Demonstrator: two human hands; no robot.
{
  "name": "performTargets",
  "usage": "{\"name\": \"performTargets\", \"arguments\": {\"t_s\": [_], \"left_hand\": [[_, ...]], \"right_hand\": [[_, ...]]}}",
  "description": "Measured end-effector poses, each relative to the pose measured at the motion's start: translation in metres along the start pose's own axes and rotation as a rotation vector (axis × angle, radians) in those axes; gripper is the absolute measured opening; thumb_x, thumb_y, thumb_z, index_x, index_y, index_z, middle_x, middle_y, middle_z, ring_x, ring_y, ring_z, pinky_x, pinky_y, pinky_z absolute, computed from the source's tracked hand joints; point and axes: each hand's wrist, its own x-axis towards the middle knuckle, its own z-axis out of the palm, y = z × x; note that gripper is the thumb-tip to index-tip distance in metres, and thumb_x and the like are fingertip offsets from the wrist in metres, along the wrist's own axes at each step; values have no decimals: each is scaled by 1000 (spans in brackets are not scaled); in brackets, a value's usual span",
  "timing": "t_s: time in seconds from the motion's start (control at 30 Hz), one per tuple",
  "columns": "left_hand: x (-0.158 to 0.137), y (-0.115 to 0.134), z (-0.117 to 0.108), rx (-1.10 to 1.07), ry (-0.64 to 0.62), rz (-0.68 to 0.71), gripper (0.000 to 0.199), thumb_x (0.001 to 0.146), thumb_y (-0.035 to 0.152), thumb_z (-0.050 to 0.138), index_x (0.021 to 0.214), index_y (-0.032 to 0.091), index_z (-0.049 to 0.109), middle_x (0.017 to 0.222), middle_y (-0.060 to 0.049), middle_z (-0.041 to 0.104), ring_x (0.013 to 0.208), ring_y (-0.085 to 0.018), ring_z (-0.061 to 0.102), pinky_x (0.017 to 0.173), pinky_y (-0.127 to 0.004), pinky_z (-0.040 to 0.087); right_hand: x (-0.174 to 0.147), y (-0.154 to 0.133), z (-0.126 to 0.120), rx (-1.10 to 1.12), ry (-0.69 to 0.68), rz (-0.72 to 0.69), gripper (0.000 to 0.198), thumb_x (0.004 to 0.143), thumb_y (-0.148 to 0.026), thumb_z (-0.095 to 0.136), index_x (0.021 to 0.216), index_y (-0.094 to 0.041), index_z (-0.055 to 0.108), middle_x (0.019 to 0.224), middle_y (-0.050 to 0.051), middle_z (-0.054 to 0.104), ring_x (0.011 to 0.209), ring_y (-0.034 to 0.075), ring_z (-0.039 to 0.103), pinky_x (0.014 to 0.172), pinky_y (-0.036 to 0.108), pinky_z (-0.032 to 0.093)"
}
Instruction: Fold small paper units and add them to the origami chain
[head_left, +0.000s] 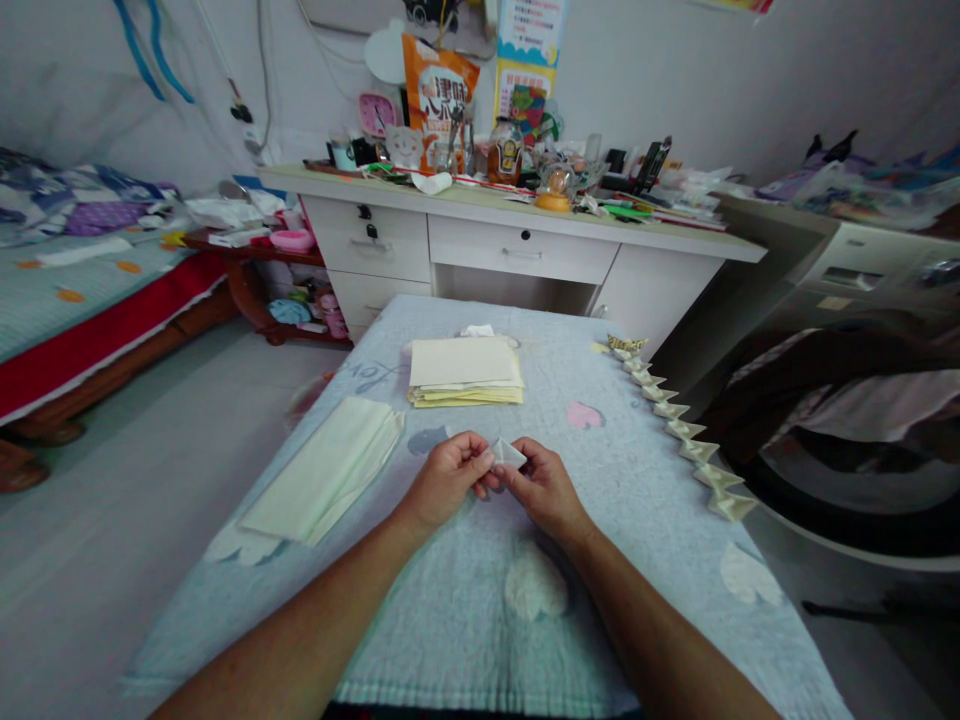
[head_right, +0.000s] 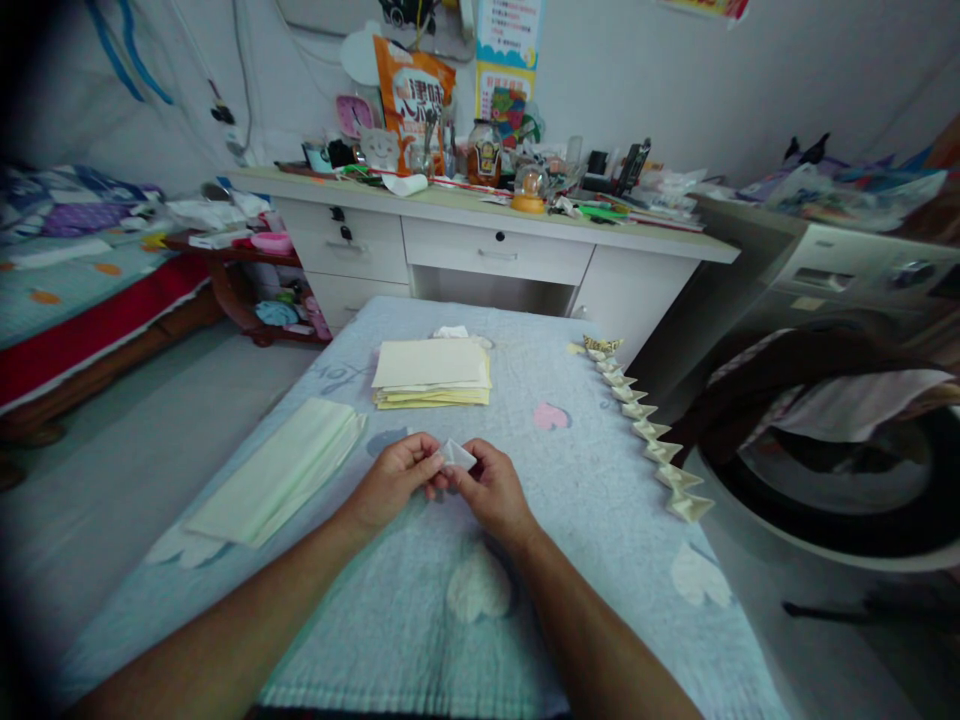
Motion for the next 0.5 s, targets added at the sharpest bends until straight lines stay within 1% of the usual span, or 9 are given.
{"name": "performTargets", "arguments": {"t_s": [0.1, 0.17, 0.2, 0.27, 0.3, 0.37, 0.4, 0.43, 0.5], "left_hand": [[-1, 0, 0, 116, 16, 37, 20, 81, 34, 60, 82, 16, 55, 60, 2, 61, 49, -8, 52, 48, -19, 37], [-2, 0, 0, 226, 56, 87, 14, 79, 28, 61, 86, 16, 57, 59, 4, 57, 52, -9, 52, 51, -19, 38], [-3, 1, 0, 277, 75, 115, 15, 77, 25, 62, 90, 17, 59, 62, 5, 56, 54, -9, 52, 52, -19, 39], [-5, 3, 1, 364, 103, 184, 22, 75, 20, 63, 96, 18, 59, 73, 3, 59, 58, -9, 53, 54, -20, 40], [-5, 4, 1, 405, 108, 231, 22, 74, 18, 62, 96, 19, 60, 80, 1, 61, 61, -9, 54, 57, -21, 42], [-6, 6, 2, 482, 95, 327, 12, 75, 15, 60, 87, 18, 61, 90, -2, 62, 71, -11, 57, 66, -23, 45], [-5, 7, 2, 516, 81, 362, 7, 76, 14, 59, 81, 18, 61, 89, -2, 62, 76, -13, 58, 71, -25, 46], [-5, 6, 1, 540, 68, 385, 6, 77, 13, 57, 76, 18, 60, 87, -2, 63, 79, -14, 58, 74, -26, 46], [-3, 4, 0, 553, 55, 403, 8, 78, 12, 56, 74, 18, 59, 85, -2, 63, 82, -15, 59, 78, -27, 46]], "right_hand": [[0, -1, -1, -43, 42, -33, 18, 80, -33, 61, 72, -19, 53, 62, -3, 54, 56, 11, 49, 53, 21, 36], [0, -2, -3, -179, 85, -106, 13, 80, -27, 58, 70, -19, 54, 63, -3, 52, 59, 11, 48, 56, 22, 37], [0, -3, -4, -264, 100, -150, 9, 79, -23, 56, 70, -19, 55, 65, -2, 52, 62, 12, 49, 58, 22, 37], [0, -2, -6, -441, 113, -238, 7, 77, -16, 54, 72, -20, 56, 70, -1, 53, 69, 14, 50, 64, 24, 39], [0, -2, -6, -523, 109, -274, 8, 76, -13, 53, 73, -20, 56, 71, 0, 54, 72, 15, 51, 67, 25, 39], [1, 1, -7, -667, 89, -316, 11, 74, -10, 52, 74, -20, 55, 74, 2, 55, 78, 17, 50, 71, 27, 39], [1, 2, -8, -727, 78, -323, 12, 73, -9, 52, 75, -20, 55, 76, 2, 55, 80, 18, 50, 73, 28, 39], [1, 3, -8, -773, 69, -324, 12, 72, -9, 52, 76, -20, 55, 78, 3, 55, 81, 19, 49, 74, 29, 38], [1, 4, -9, -808, 69, -315, 17, 70, -8, 52, 81, -20, 55, 81, 3, 55, 83, 20, 48, 75, 30, 38]]}}
